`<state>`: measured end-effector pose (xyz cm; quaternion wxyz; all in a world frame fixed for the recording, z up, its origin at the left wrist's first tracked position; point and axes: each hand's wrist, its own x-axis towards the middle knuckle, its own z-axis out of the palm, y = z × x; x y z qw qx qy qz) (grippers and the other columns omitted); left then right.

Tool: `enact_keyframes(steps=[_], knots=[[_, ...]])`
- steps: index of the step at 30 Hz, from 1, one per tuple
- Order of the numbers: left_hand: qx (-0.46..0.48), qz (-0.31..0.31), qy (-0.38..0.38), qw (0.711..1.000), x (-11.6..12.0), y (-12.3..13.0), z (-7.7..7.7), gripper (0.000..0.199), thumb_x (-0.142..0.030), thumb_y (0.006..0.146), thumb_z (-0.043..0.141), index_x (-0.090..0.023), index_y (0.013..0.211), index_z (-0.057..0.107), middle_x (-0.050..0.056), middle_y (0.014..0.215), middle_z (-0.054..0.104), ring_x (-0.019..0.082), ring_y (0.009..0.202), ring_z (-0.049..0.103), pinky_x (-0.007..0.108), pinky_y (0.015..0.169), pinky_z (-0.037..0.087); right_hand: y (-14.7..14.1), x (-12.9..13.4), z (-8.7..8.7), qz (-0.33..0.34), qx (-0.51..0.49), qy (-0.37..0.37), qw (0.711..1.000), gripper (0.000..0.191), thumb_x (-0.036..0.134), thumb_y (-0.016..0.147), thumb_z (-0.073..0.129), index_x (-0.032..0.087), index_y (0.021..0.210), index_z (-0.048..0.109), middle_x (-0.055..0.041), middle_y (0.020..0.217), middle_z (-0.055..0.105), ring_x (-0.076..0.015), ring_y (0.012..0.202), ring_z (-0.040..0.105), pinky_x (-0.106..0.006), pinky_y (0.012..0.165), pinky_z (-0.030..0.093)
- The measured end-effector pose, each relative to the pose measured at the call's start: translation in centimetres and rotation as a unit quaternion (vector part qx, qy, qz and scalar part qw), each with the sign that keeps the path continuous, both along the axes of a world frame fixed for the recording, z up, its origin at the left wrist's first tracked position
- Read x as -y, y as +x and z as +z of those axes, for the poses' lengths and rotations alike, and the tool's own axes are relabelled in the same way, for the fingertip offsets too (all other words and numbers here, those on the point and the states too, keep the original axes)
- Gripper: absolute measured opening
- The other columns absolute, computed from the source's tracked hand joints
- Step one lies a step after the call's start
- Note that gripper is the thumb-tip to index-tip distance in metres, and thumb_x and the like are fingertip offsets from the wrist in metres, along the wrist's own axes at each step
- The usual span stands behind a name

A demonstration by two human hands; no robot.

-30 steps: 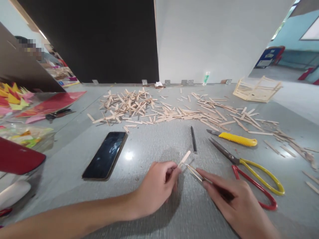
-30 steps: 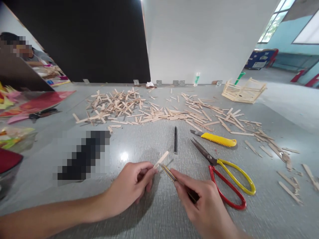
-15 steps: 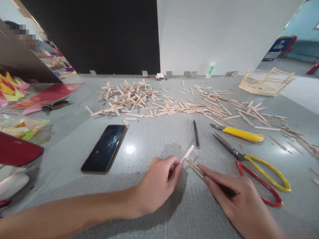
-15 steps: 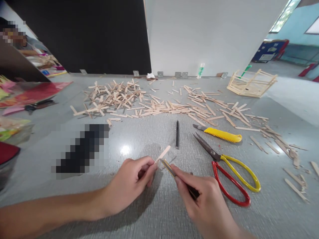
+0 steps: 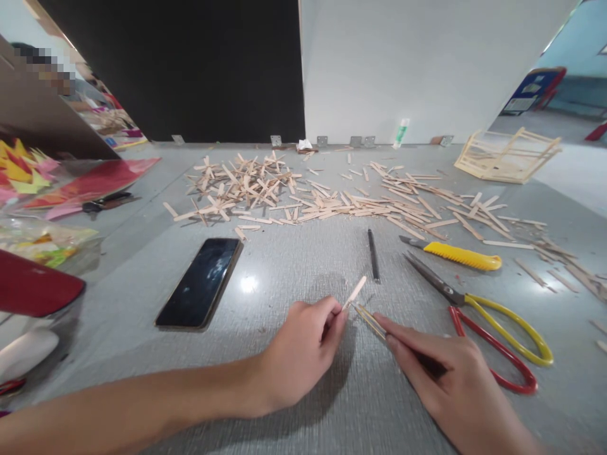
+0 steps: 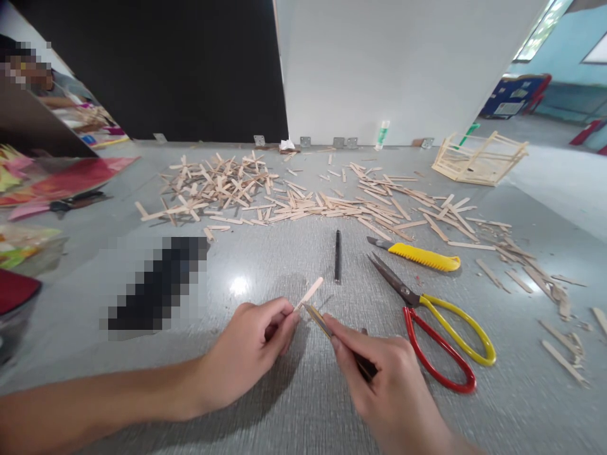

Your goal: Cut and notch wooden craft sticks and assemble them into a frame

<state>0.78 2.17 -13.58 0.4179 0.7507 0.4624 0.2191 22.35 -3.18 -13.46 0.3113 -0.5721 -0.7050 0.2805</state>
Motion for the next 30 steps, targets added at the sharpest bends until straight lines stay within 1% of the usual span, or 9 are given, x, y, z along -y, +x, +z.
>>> enact_keyframes(steps=[2,5,9,11,15,20,25,30], knots=[[-0.001,0.000,0.001,1.000,0.01,0.05,0.05,0.031,-0.027,0.104,0.041,-0.021,0.074,0.044,-0.006,0.055,0.045,0.010,0.047,0.036,0.025,0.052,0.027,-0.01,0.02,-0.04,-0.001,0.003,-0.001,1.000,0.034,0.032,0.099,0.054,0.024,0.123,0.078,-0.0050,0.087,0.083,-0.0256,0.077,0.079,-0.029,0.059,0.066],[0.000,-0.003,0.004,1.000,0.12,0.14,-0.02,0.031,-0.028,0.104,0.040,-0.022,0.074,0.041,-0.007,0.055,0.041,0.010,0.047,0.033,0.025,0.052,0.026,-0.07,0.03,-0.20,-0.007,0.008,0.004,1.000,0.033,0.032,0.098,0.055,0.026,0.122,0.078,-0.0037,0.083,0.083,-0.0254,0.070,0.078,-0.031,0.057,0.066],[-0.003,0.000,0.007,1.000,0.44,0.23,-0.34,0.028,-0.028,0.105,0.039,-0.023,0.077,0.040,-0.008,0.057,0.038,0.011,0.048,0.035,0.025,0.052,0.026,-0.22,-0.01,-0.32,-0.009,0.010,0.006,1.000,0.034,0.030,0.098,0.055,0.025,0.122,0.078,-0.0050,0.089,0.083,-0.0210,0.061,0.075,-0.029,0.059,0.065],[-0.002,0.002,0.012,1.000,0.51,0.26,-0.46,0.028,-0.028,0.105,0.039,-0.023,0.078,0.040,-0.008,0.057,0.038,0.011,0.048,0.034,0.025,0.052,0.025,-0.22,-0.02,-0.34,-0.017,0.008,0.000,1.000,0.035,0.030,0.098,0.055,0.024,0.123,0.078,-0.0056,0.090,0.083,-0.0205,0.058,0.074,-0.029,0.056,0.065],[0.007,-0.001,0.022,1.000,0.33,0.28,-0.39,0.029,-0.026,0.104,0.040,-0.022,0.076,0.038,-0.009,0.056,0.036,0.010,0.048,0.029,0.025,0.051,0.024,-0.06,0.02,-0.39,-0.041,-0.010,0.002,0.999,0.034,0.032,0.097,0.057,0.027,0.121,0.079,-0.0041,0.082,0.083,-0.0239,0.059,0.075,-0.030,0.050,0.064],[0.010,0.003,0.023,1.000,0.15,0.26,-0.14,0.029,-0.025,0.104,0.041,-0.022,0.075,0.039,-0.009,0.055,0.036,0.009,0.048,0.028,0.024,0.050,0.024,0.03,0.12,-0.24,-0.041,-0.022,0.008,0.999,0.032,0.033,0.096,0.058,0.029,0.117,0.081,-0.0034,0.076,0.081,-0.0274,0.064,0.076,-0.032,0.046,0.063],[0.011,0.008,0.024,1.000,0.20,0.27,-0.16,0.029,-0.025,0.104,0.041,-0.021,0.075,0.040,-0.009,0.056,0.037,0.009,0.049,0.029,0.024,0.051,0.024,-0.10,0.19,-0.02,-0.031,-0.020,0.003,0.999,0.033,0.033,0.097,0.057,0.027,0.118,0.081,-0.0026,0.066,0.078,-0.0254,0.060,0.075,-0.030,0.048,0.063],[0.018,0.004,0.029,0.999,0.28,0.23,-0.44,0.027,-0.024,0.103,0.042,-0.021,0.077,0.041,-0.009,0.055,0.036,0.008,0.048,0.027,0.023,0.051,0.024,-0.13,0.24,-0.03,-0.033,-0.015,0.005,0.999,0.033,0.032,0.097,0.056,0.025,0.118,0.081,-0.0029,0.067,0.078,-0.0242,0.061,0.075,-0.028,0.049,0.063]])
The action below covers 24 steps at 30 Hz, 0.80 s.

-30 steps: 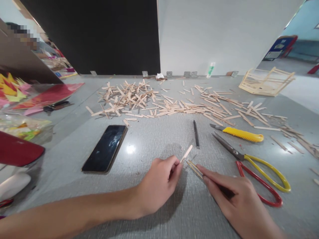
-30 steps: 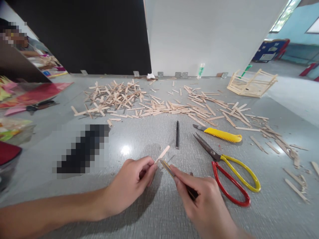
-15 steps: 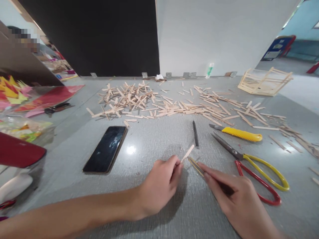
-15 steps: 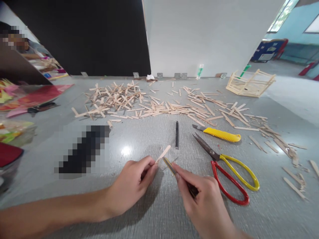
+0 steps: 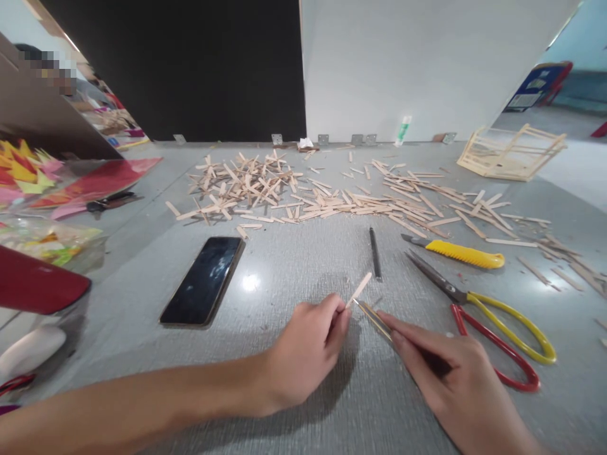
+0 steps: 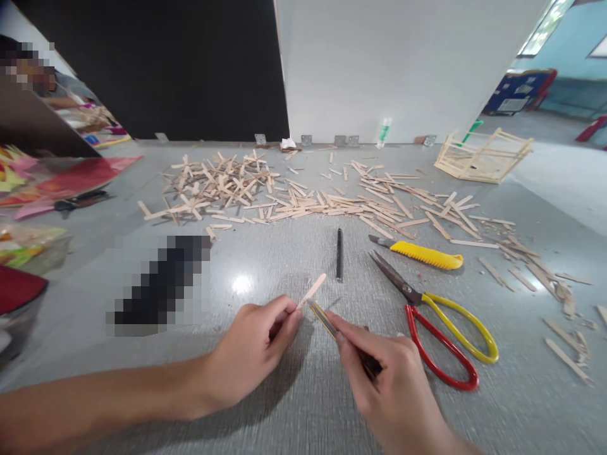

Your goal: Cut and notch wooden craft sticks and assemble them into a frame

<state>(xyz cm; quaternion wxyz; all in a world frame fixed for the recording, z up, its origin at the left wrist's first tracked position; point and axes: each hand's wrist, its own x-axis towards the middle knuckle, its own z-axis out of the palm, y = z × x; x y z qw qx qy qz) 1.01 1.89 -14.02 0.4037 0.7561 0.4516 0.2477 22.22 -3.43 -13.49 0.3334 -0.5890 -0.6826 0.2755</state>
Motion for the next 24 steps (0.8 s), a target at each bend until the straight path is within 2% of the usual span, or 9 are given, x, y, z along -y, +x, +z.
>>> enact_keyframes(steps=[9,24], knots=[[0.010,0.004,0.011,1.000,0.04,-0.04,-0.35,0.027,-0.026,0.103,0.043,-0.020,0.076,0.042,-0.009,0.054,0.038,0.007,0.047,0.029,0.022,0.049,0.024,0.06,-0.04,-0.56,-0.001,0.009,0.029,1.000,0.032,0.028,0.098,0.055,0.024,0.117,0.081,-0.0038,0.074,0.081,-0.0239,0.070,0.078,-0.026,0.055,0.065],[0.011,-0.001,0.020,1.000,-0.05,0.06,-0.38,0.029,-0.026,0.104,0.043,-0.021,0.076,0.040,-0.010,0.054,0.035,0.008,0.046,0.028,0.022,0.049,0.023,-0.04,0.04,-0.44,0.012,-0.003,0.020,1.000,0.032,0.027,0.100,0.055,0.022,0.120,0.079,-0.0048,0.078,0.082,-0.0251,0.075,0.079,-0.029,0.063,0.067]])
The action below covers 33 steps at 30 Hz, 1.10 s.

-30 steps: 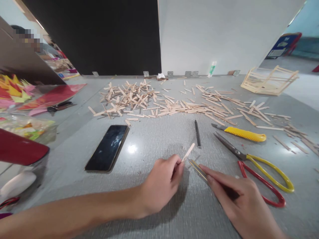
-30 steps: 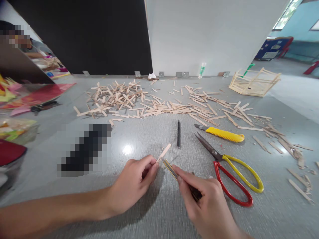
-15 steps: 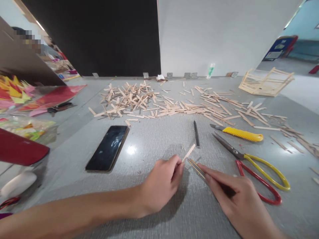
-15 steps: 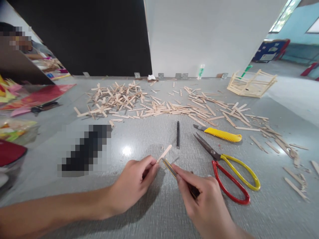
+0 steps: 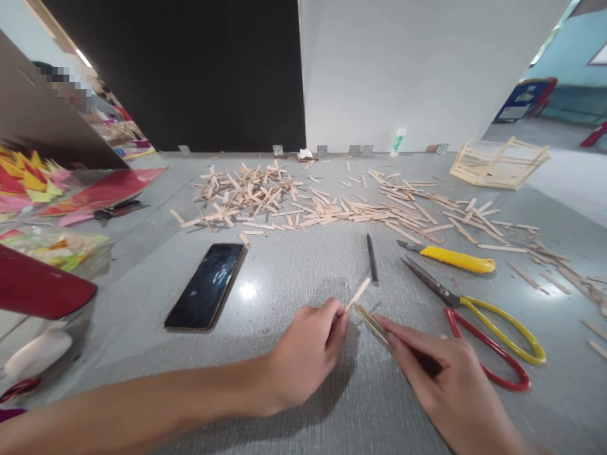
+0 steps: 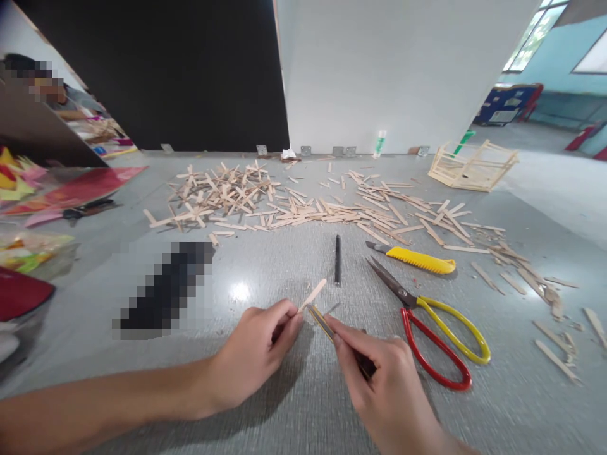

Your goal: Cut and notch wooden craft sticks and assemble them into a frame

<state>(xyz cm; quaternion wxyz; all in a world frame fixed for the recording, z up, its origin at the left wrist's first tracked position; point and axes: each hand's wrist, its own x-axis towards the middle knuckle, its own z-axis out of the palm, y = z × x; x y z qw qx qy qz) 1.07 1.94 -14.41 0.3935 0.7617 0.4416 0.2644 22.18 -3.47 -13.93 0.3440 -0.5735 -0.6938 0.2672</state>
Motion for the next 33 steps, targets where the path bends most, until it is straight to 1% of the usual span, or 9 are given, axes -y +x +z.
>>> enact_keyframes(steps=[6,13,20,25,30,33], knots=[[-0.006,0.004,0.000,1.000,0.12,0.00,-0.43,0.029,-0.026,0.104,0.043,-0.021,0.076,0.040,-0.009,0.054,0.036,0.008,0.047,0.030,0.023,0.050,0.023,-0.07,-0.03,0.12,-0.004,-0.004,-0.002,1.000,0.033,0.027,0.099,0.054,0.022,0.118,0.080,-0.0050,0.078,0.082,-0.0271,0.083,0.080,-0.030,0.065,0.068],[-0.013,0.006,-0.006,1.000,0.21,-0.01,-0.57,0.029,-0.027,0.104,0.043,-0.021,0.076,0.040,-0.009,0.055,0.037,0.008,0.048,0.030,0.022,0.050,0.023,-0.13,-0.06,0.24,-0.002,-0.006,-0.001,1.000,0.033,0.027,0.099,0.055,0.022,0.119,0.080,-0.0043,0.078,0.082,-0.0273,0.085,0.080,-0.032,0.069,0.068],[-0.027,0.017,-0.008,0.999,0.51,0.07,-0.56,0.027,-0.029,0.105,0.042,-0.021,0.079,0.043,-0.008,0.057,0.041,0.009,0.048,0.036,0.023,0.052,0.025,0.04,-0.11,-0.10,0.007,0.011,-0.005,1.000,0.032,0.027,0.100,0.055,0.022,0.122,0.078,-0.0027,0.075,0.081,-0.0236,0.078,0.078,-0.031,0.071,0.067],[-0.033,0.020,-0.009,0.999,0.45,0.13,-0.68,0.027,-0.030,0.105,0.040,-0.022,0.079,0.042,-0.008,0.058,0.041,0.010,0.048,0.036,0.024,0.052,0.025,-0.19,0.01,-0.17,0.014,0.020,0.000,1.000,0.034,0.027,0.102,0.052,0.020,0.123,0.078,-0.0027,0.071,0.080,-0.0207,0.067,0.076,-0.030,0.069,0.066],[-0.030,0.017,-0.010,0.999,0.48,0.07,-0.69,0.028,-0.031,0.105,0.040,-0.023,0.079,0.041,-0.008,0.058,0.040,0.011,0.048,0.036,0.025,0.052,0.024,-0.22,0.24,-0.24,0.021,0.020,-0.005,1.000,0.035,0.027,0.102,0.053,0.022,0.128,0.075,-0.0032,0.072,0.080,-0.0213,0.065,0.074,-0.032,0.070,0.066],[-0.023,0.015,-0.010,1.000,0.55,0.05,-0.70,0.028,-0.030,0.105,0.040,-0.022,0.078,0.039,-0.008,0.057,0.039,0.010,0.048,0.035,0.025,0.052,0.024,-0.27,0.21,-0.20,0.018,0.016,0.002,1.000,0.035,0.027,0.102,0.053,0.024,0.128,0.075,-0.0025,0.071,0.081,-0.0225,0.065,0.075,-0.032,0.067,0.066]])
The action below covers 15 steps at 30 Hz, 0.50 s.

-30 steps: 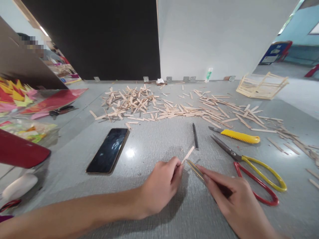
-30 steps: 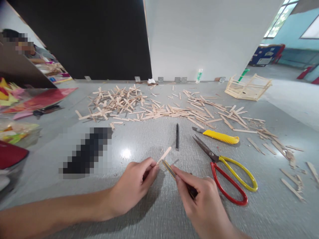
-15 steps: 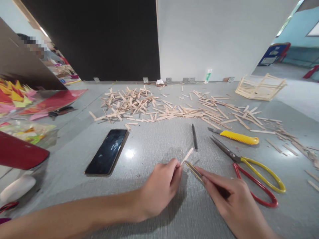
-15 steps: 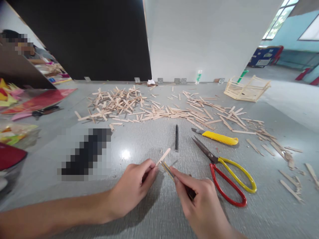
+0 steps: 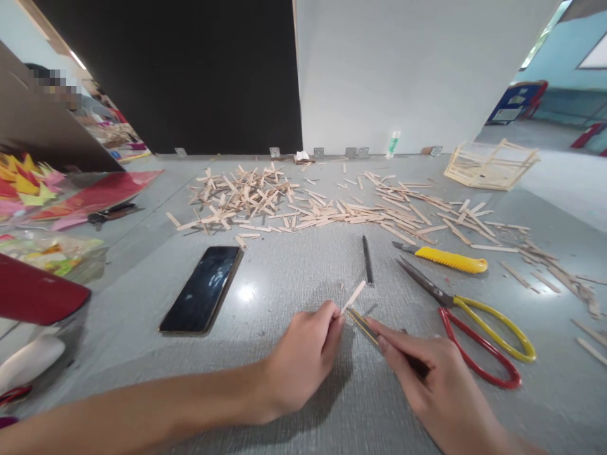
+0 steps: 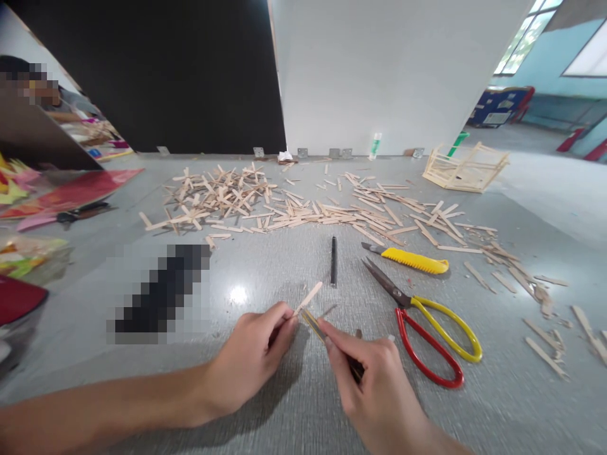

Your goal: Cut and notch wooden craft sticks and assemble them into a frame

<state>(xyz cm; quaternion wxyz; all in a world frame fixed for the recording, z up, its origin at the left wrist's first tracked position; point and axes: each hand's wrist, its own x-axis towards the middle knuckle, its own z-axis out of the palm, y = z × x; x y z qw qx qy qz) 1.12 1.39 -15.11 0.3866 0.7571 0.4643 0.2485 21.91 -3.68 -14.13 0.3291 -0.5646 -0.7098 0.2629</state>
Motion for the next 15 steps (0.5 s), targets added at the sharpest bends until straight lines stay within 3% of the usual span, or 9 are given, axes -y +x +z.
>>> enact_keyframes(steps=[9,15], knots=[[0.035,-0.004,-0.024,0.999,-0.3,0.0,0.2,0.028,-0.031,0.105,0.043,-0.021,0.078,0.042,-0.008,0.056,0.039,0.010,0.049,0.032,0.025,0.053,0.024,-0.1,-0.3,0.8,-0.010,-0.025,-0.022,0.999,0.032,0.030,0.099,0.056,0.027,0.120,0.079,-0.0017,0.064,0.078,-0.0242,0.062,0.075,-0.030,0.053,0.065],[0.081,-0.001,-0.101,0.992,-0.2,0.1,1.1,0.036,-0.040,0.106,0.040,-0.021,0.076,0.046,-0.003,0.058,0.056,0.010,0.044,0.049,0.022,0.047,0.035,-0.2,0.0,0.0,0.022,-0.018,-0.004,1.000,0.038,0.026,0.099,0.053,0.025,0.131,0.073,0.0004,0.057,0.072,-0.0202,0.056,0.072,-0.027,0.057,0.064]])
